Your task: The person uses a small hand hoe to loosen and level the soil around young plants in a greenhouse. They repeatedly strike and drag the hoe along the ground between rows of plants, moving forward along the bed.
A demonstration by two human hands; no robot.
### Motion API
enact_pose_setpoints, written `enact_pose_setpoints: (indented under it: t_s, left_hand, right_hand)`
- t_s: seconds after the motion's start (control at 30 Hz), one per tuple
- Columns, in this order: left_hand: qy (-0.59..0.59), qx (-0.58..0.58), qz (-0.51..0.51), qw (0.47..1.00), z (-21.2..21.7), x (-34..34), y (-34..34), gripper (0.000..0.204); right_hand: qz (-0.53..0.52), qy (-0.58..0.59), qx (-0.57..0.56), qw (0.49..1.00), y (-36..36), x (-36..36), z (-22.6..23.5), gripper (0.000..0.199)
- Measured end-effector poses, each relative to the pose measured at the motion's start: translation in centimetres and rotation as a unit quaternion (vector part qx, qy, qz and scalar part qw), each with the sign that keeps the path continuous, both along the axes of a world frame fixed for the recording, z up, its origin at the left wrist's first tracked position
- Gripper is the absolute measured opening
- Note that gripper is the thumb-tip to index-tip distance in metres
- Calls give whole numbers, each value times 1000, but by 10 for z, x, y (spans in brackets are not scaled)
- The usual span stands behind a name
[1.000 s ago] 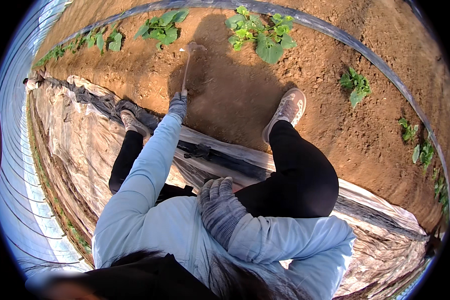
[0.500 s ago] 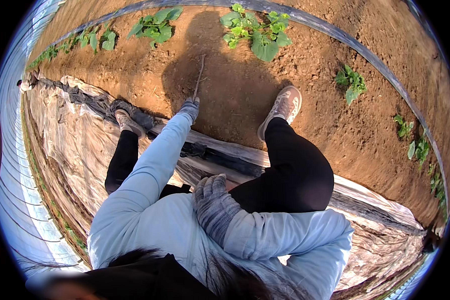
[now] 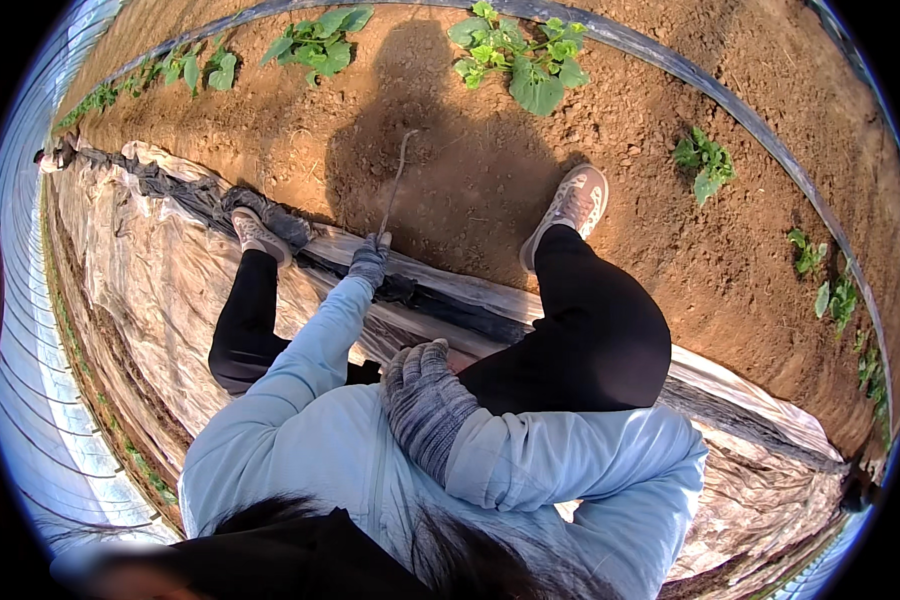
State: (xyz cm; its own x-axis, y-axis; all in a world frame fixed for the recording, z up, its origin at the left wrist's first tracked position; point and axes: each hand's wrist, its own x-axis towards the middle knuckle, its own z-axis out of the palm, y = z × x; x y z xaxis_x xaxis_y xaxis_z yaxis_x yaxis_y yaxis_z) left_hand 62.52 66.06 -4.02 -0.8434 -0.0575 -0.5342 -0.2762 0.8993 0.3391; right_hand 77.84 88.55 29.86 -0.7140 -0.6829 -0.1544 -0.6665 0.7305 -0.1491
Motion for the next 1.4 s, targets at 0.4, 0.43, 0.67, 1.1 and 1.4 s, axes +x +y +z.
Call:
enact_pose_setpoints:
  t_s: [0.4,0.43,0.67,1.1,1.4]
  left_hand:
    - [71,45,35,996,26,-22,28,57]
    - [76,49,28,996,29,-44,34,56]
    - [45,11,39,998,4,-132,112,47]
    - [-8,-12,-87,996,2,-69,105,50]
    - [4,-3,-71,997,25,-21,79,51]
  right_hand:
    - [-22,11,23,999,10,-4,2,40]
    - [-18,8,22,1000,11,-6,4,40]
    - [-35,33,29,998,11,-12,5,40]
    - [-7,8,18,1000,2,-9,3,38]
    - [-1,-37,3,999,-3,-2,3,39]
